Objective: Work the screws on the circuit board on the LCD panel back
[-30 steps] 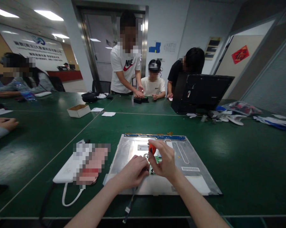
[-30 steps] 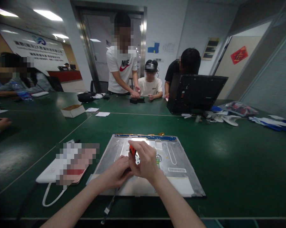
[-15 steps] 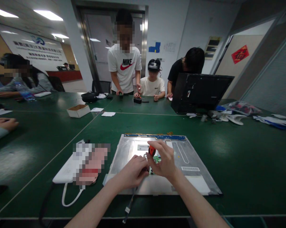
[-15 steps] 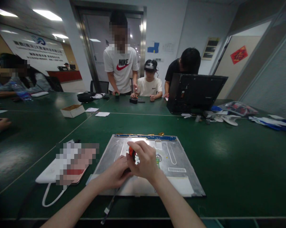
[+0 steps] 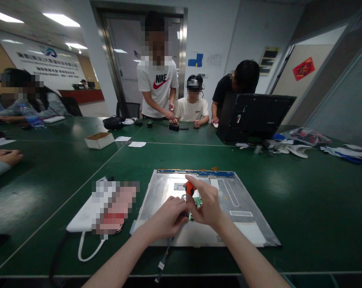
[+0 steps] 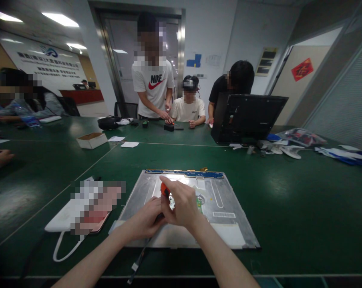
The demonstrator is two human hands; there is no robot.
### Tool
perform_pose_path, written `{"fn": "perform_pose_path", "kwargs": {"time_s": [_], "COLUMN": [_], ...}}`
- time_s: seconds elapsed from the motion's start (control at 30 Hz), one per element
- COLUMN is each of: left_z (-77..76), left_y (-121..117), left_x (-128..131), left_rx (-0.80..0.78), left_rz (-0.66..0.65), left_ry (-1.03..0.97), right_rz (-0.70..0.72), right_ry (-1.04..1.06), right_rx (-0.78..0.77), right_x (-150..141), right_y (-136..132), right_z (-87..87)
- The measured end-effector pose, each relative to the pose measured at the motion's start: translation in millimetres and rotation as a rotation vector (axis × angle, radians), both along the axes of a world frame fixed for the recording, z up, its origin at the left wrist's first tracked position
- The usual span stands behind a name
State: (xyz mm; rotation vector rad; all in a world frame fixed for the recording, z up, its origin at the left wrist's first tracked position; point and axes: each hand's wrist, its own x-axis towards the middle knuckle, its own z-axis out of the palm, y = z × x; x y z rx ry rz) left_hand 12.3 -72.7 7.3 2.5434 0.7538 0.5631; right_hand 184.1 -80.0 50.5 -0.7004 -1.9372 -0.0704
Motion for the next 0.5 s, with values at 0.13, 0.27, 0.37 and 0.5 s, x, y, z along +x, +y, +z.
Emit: {"fn": "perform_pose_path", "kwargs": {"time_s": [0.13, 0.27, 0.37, 0.5], "left_z": [-3.1, -2.9, -2.2, -1.2], "left_y": [1.0, 1.0, 0.8, 0.4], "left_x": [0.4, 0.1, -0.2, -0.1], "left_rx": [0.022, 0.028, 0.026, 0.024], "left_rz": [0.014, 0.017, 0.020, 0.038], "left_ry": [-0.005, 0.000, 0.007, 0.015], "right_rz": [0.018, 0.013, 0.011, 0.014], "right_ry": [0.025, 0.026, 0.026, 0.018], "right_rx": [0.008, 0.035, 0.037, 0.032], "right_x": [0.4, 0.6, 0.6, 0.2], "right_y": [-0.3, -0.5, -0.8, -0.8], "right_z": [-0.4, -0.6, -0.6, -0.1]}}
